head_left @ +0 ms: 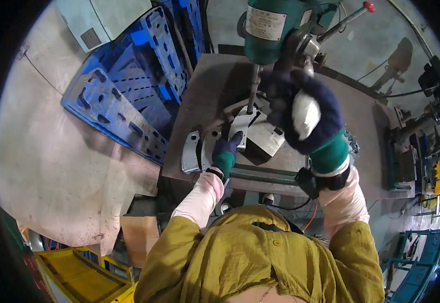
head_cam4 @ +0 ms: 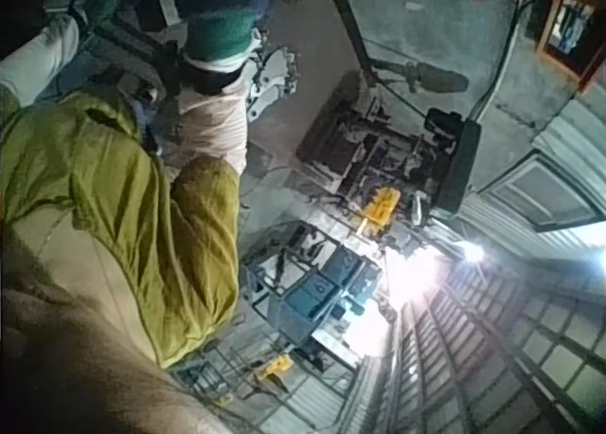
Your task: Using a drill press to drill holes into flat metal plates in an industrial workshop.
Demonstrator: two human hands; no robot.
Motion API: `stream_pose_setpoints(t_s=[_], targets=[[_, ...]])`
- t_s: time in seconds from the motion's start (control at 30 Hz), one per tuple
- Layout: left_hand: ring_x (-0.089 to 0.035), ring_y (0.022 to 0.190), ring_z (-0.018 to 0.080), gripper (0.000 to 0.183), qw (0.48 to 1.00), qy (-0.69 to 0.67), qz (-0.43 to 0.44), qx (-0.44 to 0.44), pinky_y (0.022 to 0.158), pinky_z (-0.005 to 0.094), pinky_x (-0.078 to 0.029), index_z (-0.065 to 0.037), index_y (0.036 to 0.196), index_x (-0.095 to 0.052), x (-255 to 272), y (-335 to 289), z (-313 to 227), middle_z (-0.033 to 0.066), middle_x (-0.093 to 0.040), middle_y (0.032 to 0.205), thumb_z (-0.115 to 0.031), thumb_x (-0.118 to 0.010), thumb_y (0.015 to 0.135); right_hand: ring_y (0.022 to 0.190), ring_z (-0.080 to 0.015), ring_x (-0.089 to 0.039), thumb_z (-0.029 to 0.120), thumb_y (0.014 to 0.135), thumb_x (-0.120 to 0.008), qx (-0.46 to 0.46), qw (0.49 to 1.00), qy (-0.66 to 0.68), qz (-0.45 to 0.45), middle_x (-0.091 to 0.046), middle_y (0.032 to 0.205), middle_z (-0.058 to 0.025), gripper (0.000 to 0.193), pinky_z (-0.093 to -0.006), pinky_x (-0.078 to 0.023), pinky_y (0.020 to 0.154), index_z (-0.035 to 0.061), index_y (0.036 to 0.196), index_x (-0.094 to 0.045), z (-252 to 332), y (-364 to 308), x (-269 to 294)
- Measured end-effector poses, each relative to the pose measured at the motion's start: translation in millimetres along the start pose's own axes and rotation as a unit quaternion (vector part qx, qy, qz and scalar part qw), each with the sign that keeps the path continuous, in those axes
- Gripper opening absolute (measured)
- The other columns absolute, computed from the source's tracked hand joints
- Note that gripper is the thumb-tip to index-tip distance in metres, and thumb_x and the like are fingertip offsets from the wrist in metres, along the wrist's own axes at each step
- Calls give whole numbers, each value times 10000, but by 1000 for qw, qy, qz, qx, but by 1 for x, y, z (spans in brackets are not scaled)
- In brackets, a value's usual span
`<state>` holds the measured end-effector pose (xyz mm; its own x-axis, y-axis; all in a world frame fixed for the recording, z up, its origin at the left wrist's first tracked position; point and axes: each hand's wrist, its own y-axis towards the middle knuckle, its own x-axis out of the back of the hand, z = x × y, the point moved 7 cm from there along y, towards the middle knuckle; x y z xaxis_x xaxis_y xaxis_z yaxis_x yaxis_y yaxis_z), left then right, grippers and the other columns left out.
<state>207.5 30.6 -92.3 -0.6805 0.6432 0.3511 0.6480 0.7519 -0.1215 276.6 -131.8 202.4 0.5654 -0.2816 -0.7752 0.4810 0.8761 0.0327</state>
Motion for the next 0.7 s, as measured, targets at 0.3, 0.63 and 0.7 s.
stream_pose_setpoints(t_s=[0.3, 0.63, 0.7], targets=[[-655, 935, 347, 497, 996, -27, 81, 19, 820, 418, -476, -43, 1198, -642, 13, -27, -7, 187, -689, 1029, -439, -609, 900, 920, -221, -648, 367, 1006, -444, -37, 998, 56, 5, -671, 1127, -120, 497, -338, -542, 803, -4, 1329, -517, 62, 15, -34], [-613, 1042, 378, 364, 936, 295, -164, -100, 893, 435, -480, -57, 1242, -604, 153, -72, 59, 216, -645, 1142, -279, -536, 962, 1058, -213, -612, 239, 1020, -461, 23, 976, -176, -124, -601, 1256, -95, 401, -345, -509, 901, 63, 1381, -468, 10, -59, 200], [-615, 1031, 396, 361, 942, 262, -191, -82, 882, 449, -479, -63, 1202, -629, 160, -56, 98, 240, -643, 1134, -315, -513, 972, 1123, -224, -613, 174, 1007, -498, 43, 914, -374, -150, -577, 1324, -111, 415, -342, -512, 947, 65, 1404, -440, 3, -85, 257]])
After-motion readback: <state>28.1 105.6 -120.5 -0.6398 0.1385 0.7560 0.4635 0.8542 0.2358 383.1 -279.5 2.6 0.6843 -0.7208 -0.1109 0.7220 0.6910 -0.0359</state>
